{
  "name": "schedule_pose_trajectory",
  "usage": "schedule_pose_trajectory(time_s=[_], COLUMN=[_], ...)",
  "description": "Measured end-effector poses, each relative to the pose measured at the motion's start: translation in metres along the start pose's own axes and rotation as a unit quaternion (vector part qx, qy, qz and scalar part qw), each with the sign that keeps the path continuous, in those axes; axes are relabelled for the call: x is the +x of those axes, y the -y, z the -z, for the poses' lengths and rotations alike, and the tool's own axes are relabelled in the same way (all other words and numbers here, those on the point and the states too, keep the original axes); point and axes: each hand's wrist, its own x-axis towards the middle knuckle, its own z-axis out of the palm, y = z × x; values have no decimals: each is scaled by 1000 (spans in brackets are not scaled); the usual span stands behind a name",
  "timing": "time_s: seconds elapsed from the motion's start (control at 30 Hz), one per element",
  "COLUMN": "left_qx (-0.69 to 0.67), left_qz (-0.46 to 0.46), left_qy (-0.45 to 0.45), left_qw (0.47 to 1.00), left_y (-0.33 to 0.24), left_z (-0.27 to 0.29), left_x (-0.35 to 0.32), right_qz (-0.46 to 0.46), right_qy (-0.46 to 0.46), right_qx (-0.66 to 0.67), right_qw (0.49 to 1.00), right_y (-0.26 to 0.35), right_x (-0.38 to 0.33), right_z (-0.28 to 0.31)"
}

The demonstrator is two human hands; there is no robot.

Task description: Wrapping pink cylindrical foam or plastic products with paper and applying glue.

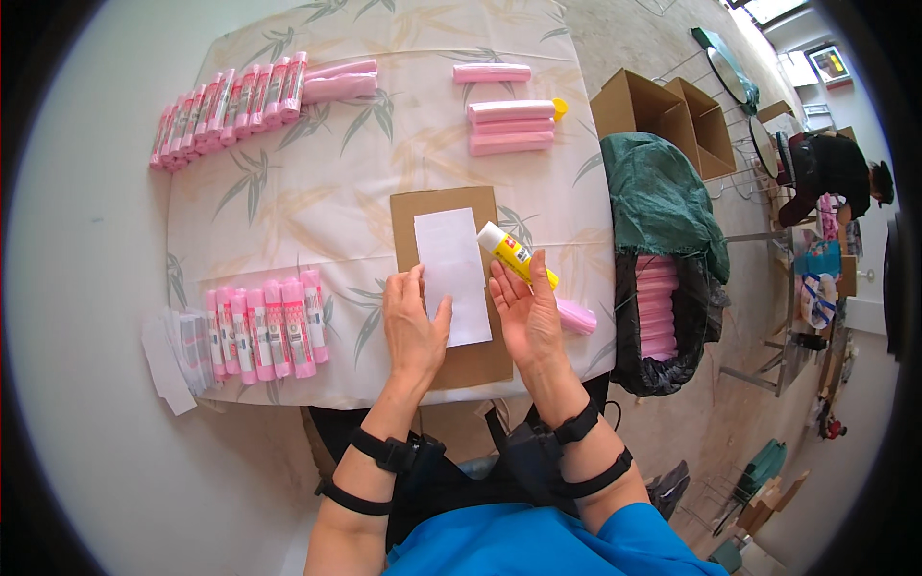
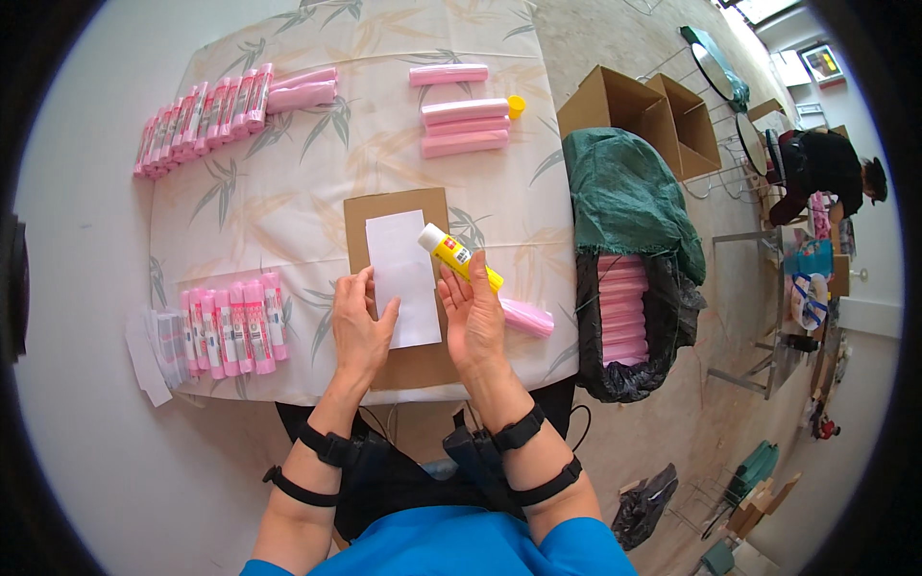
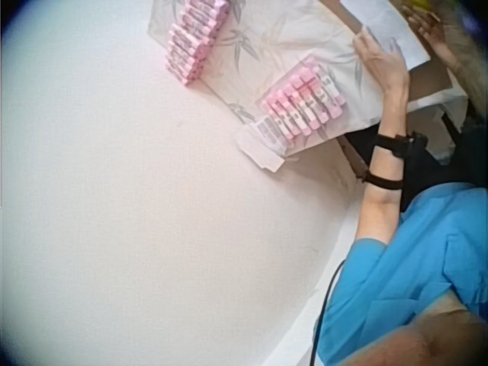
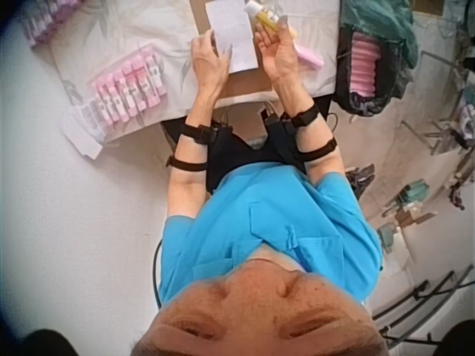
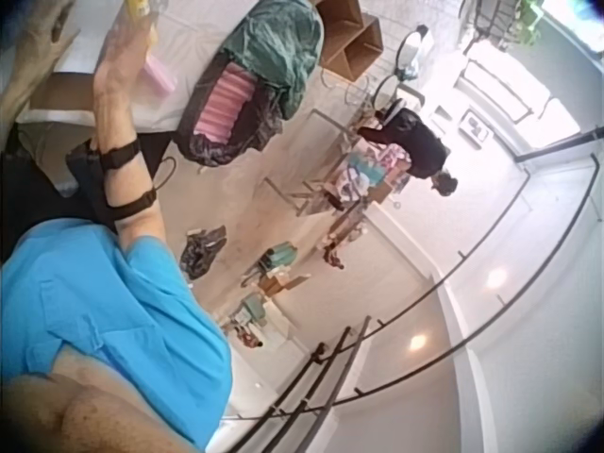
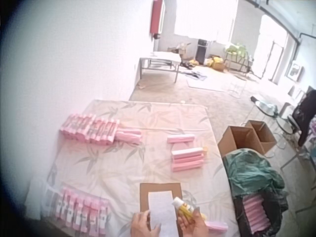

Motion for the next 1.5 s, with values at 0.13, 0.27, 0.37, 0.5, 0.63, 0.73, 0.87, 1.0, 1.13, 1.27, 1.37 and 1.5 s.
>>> schedule_pose_trajectory(time_s=[0.13, 0.27, 0.37, 0.5, 0.63, 0.73, 0.87, 1.0, 1.13, 1.27, 1.37, 1.5], left_qx=[-40, -12, 55, 98, 153, 188, 176, 228, 281, 272, 288, 285], left_qz=[36, 3, -126, -194, -210, -207, -206, -205, -187, -192, -187, -177], left_qy=[51, -22, 15, 38, 61, 76, 70, 61, 65, 76, 88, 69], left_qw=[997, 1000, 990, 975, 964, 957, 960, 950, 939, 940, 935, 939], left_y=[-4, -13, -7, 5, 9, 7, -1, -6, -9, -12, -12, -10], left_z=[2, 7, 12, -5, -10, -9, -9, -13, -16, -16, -17, -20], left_x=[2, -8, -21, -32, -41, -45, -44, -45, -45, -46, -45, -50], right_qz=[-2, 60, 198, 315, 336, 352, 392, 432, 358, 424, 418, 391], right_qy=[-6, 7, 75, 175, 259, 294, 292, 238, 285, 253, 230, 268], right_qx=[-2, -49, -227, -491, -586, -609, -620, -587, -628, -638, -620, -614], right_qw=[1000, 997, 950, 793, 690, 647, 613, 642, 629, 591, 623, 631], right_y=[1, 10, 26, 29, 14, 0, -8, -4, 4, -3, 9, 1], right_x=[1, -5, -22, -14, -7, 4, 24, 27, 3, 28, 24, 7], right_z=[1, -3, -26, -38, -43, -41, -46, -59, -50, -47, -54, -40])
